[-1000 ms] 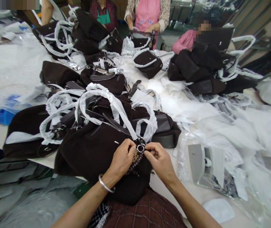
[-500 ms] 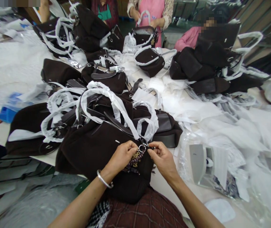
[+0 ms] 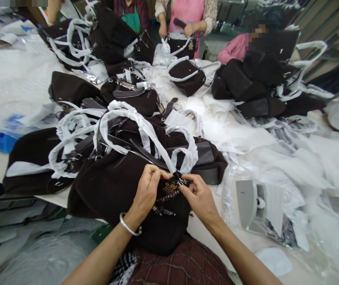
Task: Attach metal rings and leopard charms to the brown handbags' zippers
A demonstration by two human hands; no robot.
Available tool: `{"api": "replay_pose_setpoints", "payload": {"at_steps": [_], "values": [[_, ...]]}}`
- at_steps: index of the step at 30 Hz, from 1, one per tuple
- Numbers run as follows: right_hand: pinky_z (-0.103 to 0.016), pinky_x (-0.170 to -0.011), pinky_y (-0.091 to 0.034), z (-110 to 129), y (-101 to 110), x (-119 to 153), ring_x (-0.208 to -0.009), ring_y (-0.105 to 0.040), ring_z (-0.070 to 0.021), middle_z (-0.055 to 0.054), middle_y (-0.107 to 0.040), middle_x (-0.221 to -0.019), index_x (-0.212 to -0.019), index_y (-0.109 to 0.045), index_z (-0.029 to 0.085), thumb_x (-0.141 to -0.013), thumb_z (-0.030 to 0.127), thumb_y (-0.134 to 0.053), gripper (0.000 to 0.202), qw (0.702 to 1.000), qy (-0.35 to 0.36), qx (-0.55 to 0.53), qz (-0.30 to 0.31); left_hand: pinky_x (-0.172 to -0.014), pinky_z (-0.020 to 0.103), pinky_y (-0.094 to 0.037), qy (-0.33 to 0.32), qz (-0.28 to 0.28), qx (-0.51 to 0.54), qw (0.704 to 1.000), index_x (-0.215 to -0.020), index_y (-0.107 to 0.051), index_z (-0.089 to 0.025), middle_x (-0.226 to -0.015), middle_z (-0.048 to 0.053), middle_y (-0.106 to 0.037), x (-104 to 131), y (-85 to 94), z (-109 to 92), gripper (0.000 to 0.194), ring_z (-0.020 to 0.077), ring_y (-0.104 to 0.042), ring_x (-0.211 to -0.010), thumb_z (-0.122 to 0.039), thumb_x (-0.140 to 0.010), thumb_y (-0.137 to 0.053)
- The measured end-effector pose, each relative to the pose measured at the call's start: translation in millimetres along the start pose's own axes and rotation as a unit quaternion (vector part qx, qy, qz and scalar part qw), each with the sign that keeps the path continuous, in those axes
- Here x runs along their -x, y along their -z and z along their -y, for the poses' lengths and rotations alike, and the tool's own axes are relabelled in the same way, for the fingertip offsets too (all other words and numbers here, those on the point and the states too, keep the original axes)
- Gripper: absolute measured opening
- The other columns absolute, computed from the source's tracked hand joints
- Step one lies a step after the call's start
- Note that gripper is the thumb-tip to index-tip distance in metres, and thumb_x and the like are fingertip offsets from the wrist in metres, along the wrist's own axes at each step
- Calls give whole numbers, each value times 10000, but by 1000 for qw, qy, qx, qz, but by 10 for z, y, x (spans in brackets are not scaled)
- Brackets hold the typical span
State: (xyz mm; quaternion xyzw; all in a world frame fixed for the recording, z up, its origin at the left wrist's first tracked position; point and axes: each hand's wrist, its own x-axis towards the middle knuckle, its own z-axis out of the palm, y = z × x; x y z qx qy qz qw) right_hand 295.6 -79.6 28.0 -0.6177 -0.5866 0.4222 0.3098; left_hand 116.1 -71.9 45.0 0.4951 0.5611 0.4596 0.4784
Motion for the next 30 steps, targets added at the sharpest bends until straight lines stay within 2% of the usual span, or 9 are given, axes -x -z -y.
{"api": "replay_pose_setpoints", "payload": {"at_steps": [3, 6, 10, 12, 15, 17, 20, 23, 30], "values": [[-260, -488, -442, -8, 45, -80, -528, -542, -122, -29, -637, -841, -1075, -637, 177, -891, 370, -553, 280, 996, -83, -33, 1, -754, 272, -463, 36, 49, 24, 998, -838, -513, -192, -705, -24, -591, -57, 15, -7, 210, 133, -590, -695, -337, -974, -442], [-260, -548, -458, -40, 89, -191, -615, -591, -132, -46, -646, -926, -998, -701, 179, -854, 328, -580, 240, 999, -48, 13, 18, -667, 236, -437, 71, 79, -6, 994, -861, -560, -184, -677, -37, -579, -99, -3, 1, 152, 119, -562, -645, -315, -925, -519], [-274, -657, -462, -39, 121, -266, -700, -605, -155, -18, -622, -817, -948, -750, 202, -788, 264, -657, 195, 996, 12, 84, 23, -673, 231, -450, 119, 133, -1, 984, -929, -576, -172, -755, -16, -618, -131, -6, -59, 101, 127, -604, -708, -235, -893, -506], [-275, -677, -457, -18, 118, -260, -711, -607, -156, -15, -621, -803, -894, -752, 204, -778, 255, -672, 150, 995, 20, 91, 18, -692, 236, -451, 103, 150, -33, 983, -981, -572, -177, -765, -17, -624, -135, 2, -111, 121, 130, -604, -724, -195, -885, -500], [-273, -686, -453, -7, 99, -242, -704, -609, -152, -13, -631, -789, -818, -749, 200, -776, 248, -674, 98, 996, 11, 85, 24, -693, 244, -441, 37, 129, -133, 982, -999, -547, -200, -763, -32, -622, -130, -11, -165, 138, 131, -593, -707, -155, -869, -536], [-276, -689, -452, -23, 90, -243, -702, -608, -153, -10, -632, -777, -828, -757, 205, -782, 245, -665, 110, 996, 1, 81, 37, -722, 256, -436, -32, 127, -217, 967, -920, -566, -204, -799, -17, -633, -126, -45, -169, 83, 138, -596, -740, -139, -879, -535], [-287, -723, -456, -56, 90, -254, -740, -612, -162, -10, -635, -791, -865, -767, 221, -794, 237, -648, 141, 996, -3, 72, 55, -749, 275, -442, -100, 161, -309, 932, -838, -607, -195, -842, 17, -647, -126, -114, -132, 149, 159, -604, -781, -121, -904, -497], [-310, -775, -463, -63, 96, -245, -811, -615, -178, -26, -643, -858, -892, -768, 225, -795, 227, -639, 161, 997, 3, 50, 56, -761, 278, -461, -104, 171, -338, 920, -868, -615, -194, -865, 32, -659, -119, -183, -62, 176, 171, -626, -805, -90, -898, -476], [-323, -791, -470, -3, 102, -188, -835, -609, -187, -39, -651, -890, -884, -760, 219, -794, 207, -625, 162, 999, 6, 17, 45, -656, 254, -458, -63, 91, -359, 927, -999, -468, -219, -780, -9, -623, -56, -245, 80, 211, 168, -656, -711, -72, -850, -486]]}}
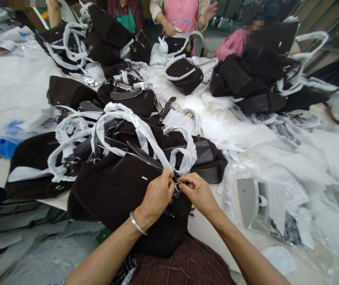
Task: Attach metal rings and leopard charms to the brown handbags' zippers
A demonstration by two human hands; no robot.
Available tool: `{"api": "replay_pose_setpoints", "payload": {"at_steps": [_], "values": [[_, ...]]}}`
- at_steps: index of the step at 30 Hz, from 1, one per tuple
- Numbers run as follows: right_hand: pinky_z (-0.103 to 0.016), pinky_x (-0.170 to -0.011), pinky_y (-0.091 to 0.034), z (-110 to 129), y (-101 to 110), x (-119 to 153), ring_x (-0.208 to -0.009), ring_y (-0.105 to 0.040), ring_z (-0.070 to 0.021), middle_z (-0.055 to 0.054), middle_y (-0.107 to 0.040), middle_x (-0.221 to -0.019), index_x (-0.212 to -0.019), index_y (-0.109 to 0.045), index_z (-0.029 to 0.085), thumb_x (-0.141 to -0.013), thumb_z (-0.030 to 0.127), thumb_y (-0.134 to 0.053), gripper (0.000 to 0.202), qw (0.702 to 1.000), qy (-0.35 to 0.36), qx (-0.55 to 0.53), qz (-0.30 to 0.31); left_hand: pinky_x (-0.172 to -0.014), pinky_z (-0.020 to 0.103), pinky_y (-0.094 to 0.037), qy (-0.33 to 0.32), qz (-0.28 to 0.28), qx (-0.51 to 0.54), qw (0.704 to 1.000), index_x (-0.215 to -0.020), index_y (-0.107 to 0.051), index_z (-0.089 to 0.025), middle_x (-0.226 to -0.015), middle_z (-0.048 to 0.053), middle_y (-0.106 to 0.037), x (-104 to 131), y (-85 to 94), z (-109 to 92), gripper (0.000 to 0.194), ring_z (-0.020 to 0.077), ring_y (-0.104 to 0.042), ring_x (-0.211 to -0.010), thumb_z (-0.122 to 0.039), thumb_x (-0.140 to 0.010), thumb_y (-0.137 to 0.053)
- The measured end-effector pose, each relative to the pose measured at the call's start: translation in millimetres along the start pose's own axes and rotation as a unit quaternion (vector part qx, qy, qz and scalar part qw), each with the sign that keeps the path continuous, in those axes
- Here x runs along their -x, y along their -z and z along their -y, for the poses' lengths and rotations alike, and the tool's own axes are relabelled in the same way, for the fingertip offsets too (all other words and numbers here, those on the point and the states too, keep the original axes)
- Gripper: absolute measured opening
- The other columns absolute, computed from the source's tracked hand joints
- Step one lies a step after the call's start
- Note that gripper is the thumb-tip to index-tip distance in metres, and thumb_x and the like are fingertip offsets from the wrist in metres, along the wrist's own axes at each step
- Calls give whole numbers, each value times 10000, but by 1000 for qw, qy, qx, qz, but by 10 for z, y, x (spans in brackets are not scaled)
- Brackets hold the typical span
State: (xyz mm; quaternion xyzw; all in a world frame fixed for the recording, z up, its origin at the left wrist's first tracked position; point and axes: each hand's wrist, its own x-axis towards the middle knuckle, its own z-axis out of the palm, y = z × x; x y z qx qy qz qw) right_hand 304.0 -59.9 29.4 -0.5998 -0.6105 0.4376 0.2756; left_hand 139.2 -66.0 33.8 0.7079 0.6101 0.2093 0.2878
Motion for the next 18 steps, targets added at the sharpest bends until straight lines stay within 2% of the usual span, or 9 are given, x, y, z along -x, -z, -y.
{"api": "replay_pose_setpoints", "payload": {"at_steps": [3, 10, 13, 16, 18], "values": [[-317, -779, -466, 13, -3, 0, -819, -603, -183, -33, -647, -881, -889, -761, 223, -795, 217, -622, 169, 1000, -2, 5, 5, -650, 247, -457, 2, -20, 1, 1000, -1000, -442, -224, -810, -3, -624, 12, -3, 22, 216, 170, -666, -731, -74, -849, -481], [-279, -672, -459, 34, 9, -2, -726, -594, -154, -28, -650, -856, -893, -765, 213, -793, 245, -608, 189, 1000, 0, -4, 17, -635, 246, -437, 8, -9, 10, 1000, -997, -439, -226, -769, -15, -596, -25, -1, 16, 251, 167, -648, -691, -52, -822, -483], [-236, -505, -422, 29, 16, -16, -537, -551, -117, 1, -637, -686, -932, -753, 194, -827, 305, -572, 237, 994, -75, -58, 49, -648, 251, -438, 8, -10, 35, 999, -994, -439, -226, -782, -13, -602, -27, -18, 36, 242, 167, -647, -703, -58, -825, -486], [-190, -333, -305, 13, 22, -50, -321, -406, -81, 66, -516, -442, -947, -716, 163, -831, 354, -563, 270, 969, -183, -136, 92, -670, 253, -452, 22, -4, 89, 996, -976, -433, -230, -797, -16, -615, -18, -35, 64, 207, 160, -647, -715, -91, -839, -504], [-169, -290, -294, -3, 30, -75, -297, -418, -68, 54, -571, -475, -882, -684, 151, -798, 357, -602, 237, 953, -209, -191, 112, -685, 252, -459, 33, 4, 123, 992, -969, -432, -236, -789, -26, -624, -17, -48, 72, 202, 156, -647, -721, -111, -842, -527]]}}
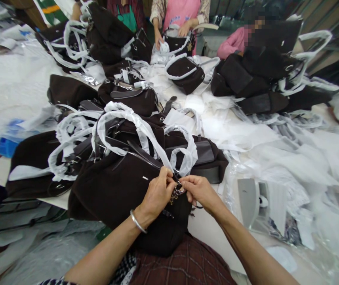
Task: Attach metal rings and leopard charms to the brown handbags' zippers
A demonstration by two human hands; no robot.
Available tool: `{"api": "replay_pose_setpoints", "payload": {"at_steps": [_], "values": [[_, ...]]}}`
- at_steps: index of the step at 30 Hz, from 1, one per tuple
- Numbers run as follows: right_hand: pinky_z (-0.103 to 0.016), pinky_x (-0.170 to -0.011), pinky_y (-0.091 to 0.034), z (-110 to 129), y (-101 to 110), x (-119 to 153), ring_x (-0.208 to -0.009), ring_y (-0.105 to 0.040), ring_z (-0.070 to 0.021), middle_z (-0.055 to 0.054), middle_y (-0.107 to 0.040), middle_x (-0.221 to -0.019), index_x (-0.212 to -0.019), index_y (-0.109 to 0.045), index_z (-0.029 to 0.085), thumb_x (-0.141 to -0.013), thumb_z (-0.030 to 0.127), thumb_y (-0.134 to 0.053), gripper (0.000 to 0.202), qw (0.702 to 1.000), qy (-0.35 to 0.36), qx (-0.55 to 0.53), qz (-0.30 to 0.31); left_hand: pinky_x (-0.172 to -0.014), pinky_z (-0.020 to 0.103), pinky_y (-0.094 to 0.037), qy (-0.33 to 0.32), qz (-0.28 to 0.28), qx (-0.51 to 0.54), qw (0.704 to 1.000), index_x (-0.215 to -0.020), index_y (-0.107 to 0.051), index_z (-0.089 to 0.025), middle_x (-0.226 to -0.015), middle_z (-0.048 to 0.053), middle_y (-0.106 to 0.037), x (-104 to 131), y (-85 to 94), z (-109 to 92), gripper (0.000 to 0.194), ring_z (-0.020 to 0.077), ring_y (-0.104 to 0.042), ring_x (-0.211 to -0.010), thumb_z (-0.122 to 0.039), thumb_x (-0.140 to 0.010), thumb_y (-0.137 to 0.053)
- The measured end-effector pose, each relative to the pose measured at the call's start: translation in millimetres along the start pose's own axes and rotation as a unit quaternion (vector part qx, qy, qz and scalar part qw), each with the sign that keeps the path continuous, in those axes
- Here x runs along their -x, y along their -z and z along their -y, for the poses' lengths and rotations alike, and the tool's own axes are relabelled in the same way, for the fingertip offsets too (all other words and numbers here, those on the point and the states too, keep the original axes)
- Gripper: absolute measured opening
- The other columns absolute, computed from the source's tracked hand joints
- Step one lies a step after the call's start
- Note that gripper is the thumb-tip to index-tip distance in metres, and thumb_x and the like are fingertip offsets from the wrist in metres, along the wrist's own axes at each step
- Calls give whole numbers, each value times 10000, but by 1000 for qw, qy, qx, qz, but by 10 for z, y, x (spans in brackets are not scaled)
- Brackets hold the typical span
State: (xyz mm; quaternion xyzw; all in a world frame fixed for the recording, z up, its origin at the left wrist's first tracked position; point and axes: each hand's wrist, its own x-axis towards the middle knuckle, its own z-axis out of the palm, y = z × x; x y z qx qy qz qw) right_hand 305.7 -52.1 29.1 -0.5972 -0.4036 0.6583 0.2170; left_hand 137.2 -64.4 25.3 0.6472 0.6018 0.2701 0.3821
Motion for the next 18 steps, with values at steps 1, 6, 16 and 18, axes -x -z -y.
{"api": "replay_pose_setpoints", "payload": {"at_steps": [1, 6, 16, 18], "values": [[-161, -281, -306, -2, 10, -11, -307, -448, -65, 33, -620, -530, -849, -665, 147, -783, 358, -621, 225, 1000, -6, -24, 15, -688, 252, -458, 5, 4, 6, 1000, -966, -434, -238, -784, -29, -628, -4, -7, 2, 202, 156, -648, -722, -115, -842, -535], [-147, -272, -338, -50, 61, -50, -344, -527, -81, -17, -695, -622, -854, -573, 162, -784, 420, -640, 275, 991, -36, -104, 77, -665, 256, -435, 20, 36, -36, 998, -944, -461, -237, -749, -28, -636, -75, -45, -19, 187, 167, -655, -703, -112, -839, -553], [-165, -293, -134, -170, 71, -111, -259, -251, -31, 90, -517, -423, -775, -547, 181, -734, 458, -624, 290, 999, -3, -38, 11, -672, 253, -431, -33, 79, -77, 993, -909, -505, -236, -779, -13, -657, -134, -29, -15, 120, 174, -664, -736, -145, -873, -574], [-178, -302, -147, -172, 52, -103, -267, -265, -42, 80, -527, -429, -766, -558, 184, -746, 466, -617, 289, 1000, 4, -19, -3, -686, 253, -443, -39, 77, -84, 993, -922, -508, -232, -792, -11, -659, -119, -37, -16, 109, 171, -661, -743, -151, -886, -571]]}}
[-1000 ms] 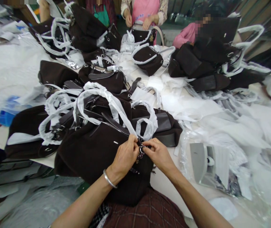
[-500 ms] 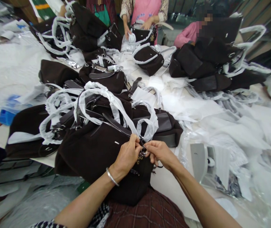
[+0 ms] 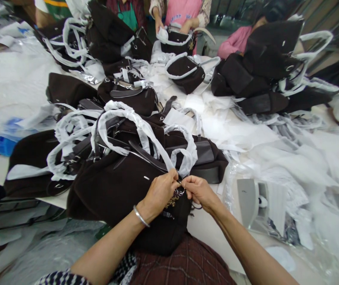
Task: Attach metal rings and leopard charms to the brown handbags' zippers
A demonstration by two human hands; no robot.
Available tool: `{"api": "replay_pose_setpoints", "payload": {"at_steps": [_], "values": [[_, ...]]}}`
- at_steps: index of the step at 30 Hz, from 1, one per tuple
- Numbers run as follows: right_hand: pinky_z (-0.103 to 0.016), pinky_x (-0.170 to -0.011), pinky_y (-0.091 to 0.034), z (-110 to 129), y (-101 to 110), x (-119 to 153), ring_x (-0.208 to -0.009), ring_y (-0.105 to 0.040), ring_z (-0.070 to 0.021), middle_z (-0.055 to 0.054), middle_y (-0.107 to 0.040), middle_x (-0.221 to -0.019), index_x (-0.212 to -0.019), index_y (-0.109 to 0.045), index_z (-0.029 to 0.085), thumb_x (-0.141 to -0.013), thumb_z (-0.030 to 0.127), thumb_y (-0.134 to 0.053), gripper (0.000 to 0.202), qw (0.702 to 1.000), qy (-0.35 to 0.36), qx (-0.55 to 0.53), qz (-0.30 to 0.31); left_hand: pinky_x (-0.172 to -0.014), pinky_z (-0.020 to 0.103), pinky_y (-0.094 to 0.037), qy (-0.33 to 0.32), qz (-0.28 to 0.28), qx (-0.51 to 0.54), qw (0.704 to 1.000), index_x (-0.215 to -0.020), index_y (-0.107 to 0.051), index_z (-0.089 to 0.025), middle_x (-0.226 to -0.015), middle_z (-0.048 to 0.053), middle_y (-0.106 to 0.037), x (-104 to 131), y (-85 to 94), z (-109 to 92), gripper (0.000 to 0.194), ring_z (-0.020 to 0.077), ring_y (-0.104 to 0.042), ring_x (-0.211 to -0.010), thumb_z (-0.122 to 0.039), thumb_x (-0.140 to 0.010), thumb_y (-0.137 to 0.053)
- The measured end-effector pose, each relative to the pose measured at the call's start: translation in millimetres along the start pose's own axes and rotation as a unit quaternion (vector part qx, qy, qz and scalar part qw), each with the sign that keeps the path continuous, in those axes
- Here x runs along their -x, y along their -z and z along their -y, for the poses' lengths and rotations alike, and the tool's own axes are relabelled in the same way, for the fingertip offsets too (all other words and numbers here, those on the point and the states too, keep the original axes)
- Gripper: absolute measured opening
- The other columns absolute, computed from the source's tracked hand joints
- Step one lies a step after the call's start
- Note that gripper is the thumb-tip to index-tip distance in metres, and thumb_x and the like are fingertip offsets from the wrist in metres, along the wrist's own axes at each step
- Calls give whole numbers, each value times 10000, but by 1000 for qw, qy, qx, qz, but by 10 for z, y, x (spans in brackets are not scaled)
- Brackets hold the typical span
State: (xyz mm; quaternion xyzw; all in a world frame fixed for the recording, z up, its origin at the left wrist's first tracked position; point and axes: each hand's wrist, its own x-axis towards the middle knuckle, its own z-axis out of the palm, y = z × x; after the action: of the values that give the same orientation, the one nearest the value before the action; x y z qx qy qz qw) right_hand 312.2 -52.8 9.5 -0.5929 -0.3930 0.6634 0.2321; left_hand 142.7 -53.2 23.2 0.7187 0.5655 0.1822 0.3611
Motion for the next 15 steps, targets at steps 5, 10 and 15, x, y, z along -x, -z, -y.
{"api": "replay_pose_setpoints", "payload": {"at_steps": [5, 10, 15], "values": [[-206, -437, -331, -32, -62, 88, -432, -465, -102, 57, -543, -501, -756, -550, 205, -853, 387, -562, 207, 987, 96, 83, -102, -744, 258, -476, -41, -33, -100, 994, -956, -574, -222, -938, 31, -641, 54, -1, -90, 40, 179, -636, -864, -244, -931, -552], [-244, -568, -402, -21, -102, 264, -550, -530, -125, 53, -536, -605, -874, -489, 217, -961, 360, -446, 173, 960, 204, 115, -156, -865, 264, -485, -94, -64, -34, 993, -1072, -635, -243, -1217, 54, -606, 76, 30, -164, 196, 175, -612, -1044, -239, -975, -465], [-233, -542, -395, 185, -33, 421, -542, -517, -117, 53, -538, -616, -886, -479, 220, -962, 344, -451, 147, 964, 202, 131, -109, -785, 236, -462, -61, -8, 162, 985, -891, -675, -208, -874, 4, -681, 27, 107, -179, 172, 145, -623, -818, -241, -943, -515]]}}
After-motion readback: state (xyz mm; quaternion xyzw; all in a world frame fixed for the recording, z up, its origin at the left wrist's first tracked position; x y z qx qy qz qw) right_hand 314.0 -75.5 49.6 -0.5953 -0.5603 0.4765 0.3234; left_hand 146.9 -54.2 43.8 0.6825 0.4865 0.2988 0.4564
